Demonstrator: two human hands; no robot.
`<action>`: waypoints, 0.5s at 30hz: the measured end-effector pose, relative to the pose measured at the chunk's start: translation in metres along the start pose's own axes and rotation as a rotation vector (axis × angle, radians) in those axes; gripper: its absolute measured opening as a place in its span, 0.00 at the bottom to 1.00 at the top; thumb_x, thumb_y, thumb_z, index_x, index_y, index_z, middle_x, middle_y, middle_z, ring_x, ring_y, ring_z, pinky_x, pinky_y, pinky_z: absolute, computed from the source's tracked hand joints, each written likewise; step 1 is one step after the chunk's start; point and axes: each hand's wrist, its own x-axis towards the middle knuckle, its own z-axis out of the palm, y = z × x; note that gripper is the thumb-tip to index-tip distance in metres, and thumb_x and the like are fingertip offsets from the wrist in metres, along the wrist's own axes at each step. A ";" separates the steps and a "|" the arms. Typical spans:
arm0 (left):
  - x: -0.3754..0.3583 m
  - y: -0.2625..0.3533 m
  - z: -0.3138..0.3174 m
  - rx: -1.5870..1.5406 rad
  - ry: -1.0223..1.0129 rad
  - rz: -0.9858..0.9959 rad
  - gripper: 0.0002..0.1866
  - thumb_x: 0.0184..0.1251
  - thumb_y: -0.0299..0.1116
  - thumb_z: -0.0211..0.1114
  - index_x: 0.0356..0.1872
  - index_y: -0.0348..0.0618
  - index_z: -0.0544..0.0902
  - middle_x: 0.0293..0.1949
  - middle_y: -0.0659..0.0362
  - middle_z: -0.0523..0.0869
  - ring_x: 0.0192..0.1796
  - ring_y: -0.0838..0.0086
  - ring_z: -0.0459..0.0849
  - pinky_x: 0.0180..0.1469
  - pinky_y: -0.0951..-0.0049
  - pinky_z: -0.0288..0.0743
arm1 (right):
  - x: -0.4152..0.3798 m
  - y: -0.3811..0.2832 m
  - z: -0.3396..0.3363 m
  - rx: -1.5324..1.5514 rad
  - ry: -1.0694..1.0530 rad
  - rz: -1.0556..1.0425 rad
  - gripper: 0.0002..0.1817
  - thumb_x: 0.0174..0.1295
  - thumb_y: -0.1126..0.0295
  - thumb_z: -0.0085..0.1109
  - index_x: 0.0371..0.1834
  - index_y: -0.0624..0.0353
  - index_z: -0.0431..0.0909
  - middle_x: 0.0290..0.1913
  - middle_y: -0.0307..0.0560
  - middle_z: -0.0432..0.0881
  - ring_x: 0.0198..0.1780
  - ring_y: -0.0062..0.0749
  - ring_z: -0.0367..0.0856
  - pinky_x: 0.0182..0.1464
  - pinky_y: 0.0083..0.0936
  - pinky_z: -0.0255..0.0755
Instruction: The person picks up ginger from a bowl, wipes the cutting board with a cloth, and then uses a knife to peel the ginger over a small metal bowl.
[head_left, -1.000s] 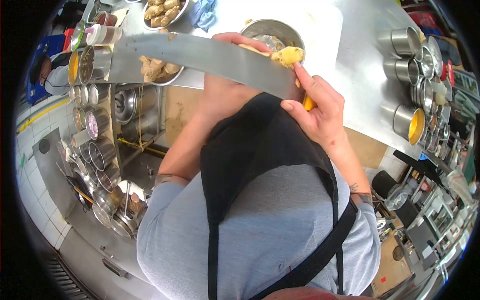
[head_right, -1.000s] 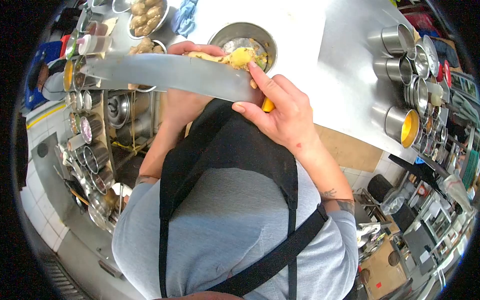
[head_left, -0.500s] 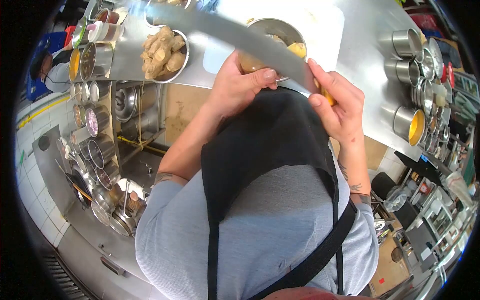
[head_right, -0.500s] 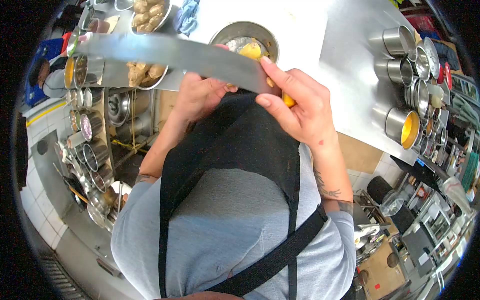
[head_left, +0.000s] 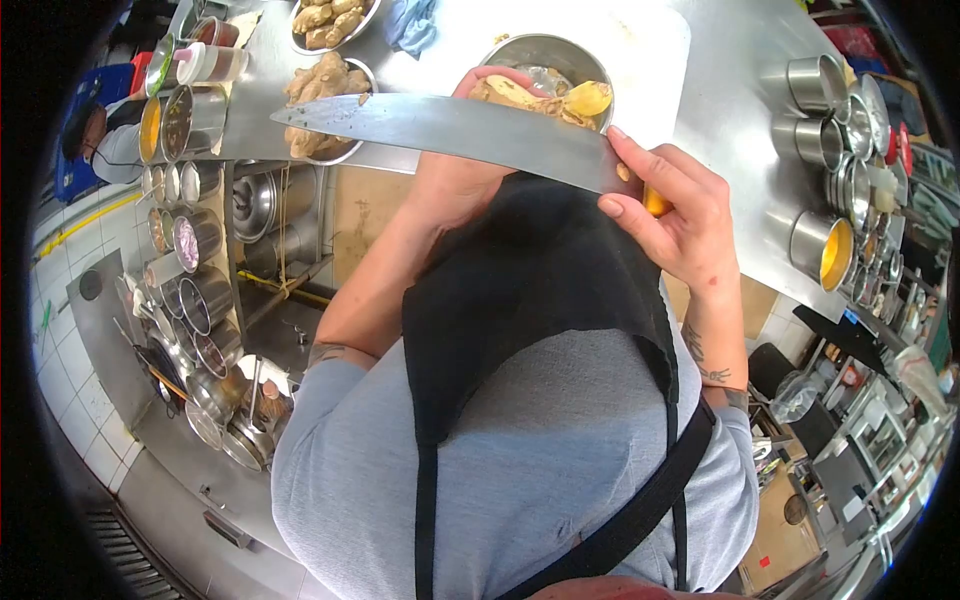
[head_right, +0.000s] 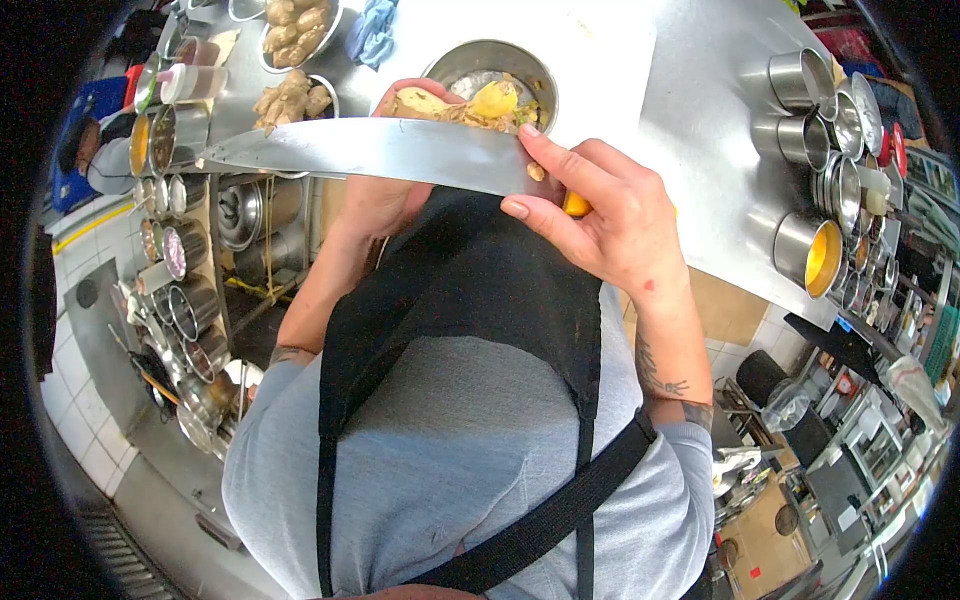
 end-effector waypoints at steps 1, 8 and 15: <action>0.000 0.000 0.000 0.025 -0.001 0.010 0.27 0.62 0.17 0.72 0.61 0.42 0.72 0.55 0.58 0.80 0.58 0.74 0.82 0.62 0.72 0.79 | 0.000 0.000 0.001 0.000 0.002 0.003 0.30 0.55 0.58 0.80 0.61 0.53 0.86 0.27 0.40 0.81 0.27 0.29 0.82 0.30 0.27 0.76; -0.002 0.002 0.002 0.087 0.015 0.028 0.26 0.65 0.17 0.71 0.61 0.41 0.71 0.54 0.56 0.83 0.51 0.71 0.85 0.55 0.67 0.83 | 0.000 0.007 0.014 -0.007 0.059 0.035 0.29 0.55 0.59 0.80 0.61 0.54 0.86 0.25 0.40 0.78 0.26 0.29 0.79 0.31 0.26 0.76; -0.002 -0.010 0.005 -0.383 0.086 -0.174 0.23 0.69 0.21 0.70 0.61 0.42 0.72 0.48 0.54 0.85 0.45 0.68 0.86 0.46 0.69 0.81 | -0.001 0.027 0.041 0.152 0.288 0.068 0.29 0.58 0.63 0.78 0.64 0.56 0.84 0.25 0.42 0.76 0.27 0.30 0.78 0.32 0.25 0.74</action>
